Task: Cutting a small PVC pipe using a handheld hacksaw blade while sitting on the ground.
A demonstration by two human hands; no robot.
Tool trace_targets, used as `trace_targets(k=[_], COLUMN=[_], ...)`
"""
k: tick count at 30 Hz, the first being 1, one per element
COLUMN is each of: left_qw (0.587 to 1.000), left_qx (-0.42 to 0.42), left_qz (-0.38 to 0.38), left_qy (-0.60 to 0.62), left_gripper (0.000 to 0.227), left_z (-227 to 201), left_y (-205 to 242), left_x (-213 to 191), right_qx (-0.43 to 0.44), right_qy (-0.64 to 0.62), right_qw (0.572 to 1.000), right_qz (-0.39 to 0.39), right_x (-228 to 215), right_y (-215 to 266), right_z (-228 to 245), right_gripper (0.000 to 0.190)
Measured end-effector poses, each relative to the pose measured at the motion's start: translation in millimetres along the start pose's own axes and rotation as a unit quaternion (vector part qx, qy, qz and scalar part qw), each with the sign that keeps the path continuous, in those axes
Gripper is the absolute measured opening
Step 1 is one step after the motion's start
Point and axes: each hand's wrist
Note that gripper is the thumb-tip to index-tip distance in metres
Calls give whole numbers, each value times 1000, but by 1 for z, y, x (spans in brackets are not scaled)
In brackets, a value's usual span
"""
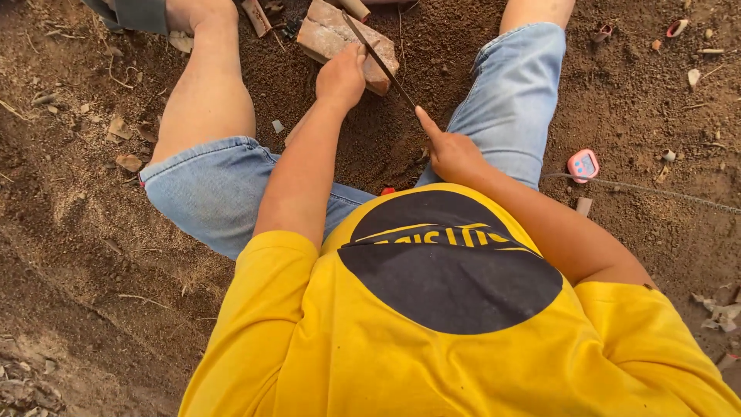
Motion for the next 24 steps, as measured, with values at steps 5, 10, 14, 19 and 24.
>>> trace_targets(k=[5, 10, 14, 19, 24], left_qw=[999, 996, 999, 997, 999], left_qx=[30, 40, -24, 40, 22], left_qz=[-21, -59, -15, 10, 23], left_qy=[-24, -50, -17, 60, 1], left_gripper=[29, 32, 32, 44, 36], left_z=[14, 20, 20, 10, 17], left_y=[-12, -33, -44, -38, -46], left_x=[14, 20, 5, -24, -10], right_qx=[-17, -58, -45, -28, -49], right_qy=[3, 35, 44, -31, 19], right_qw=[1000, 997, 997, 998, 999], right_qz=[-6, -47, -38, -41, 6], right_x=[-6, -19, -15, -33, -26], right_y=[-27, -70, -75, -44, -81], right_z=[-2, 5, -3, 7, -1], right_gripper=[86, 87, 90, 89, 94])
Point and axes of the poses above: each hand's wrist, its own y-axis away from the middle knuckle, its own x-axis out of the palm, z = x × y, and after that the axes turned 5 degrees about z, right-handed
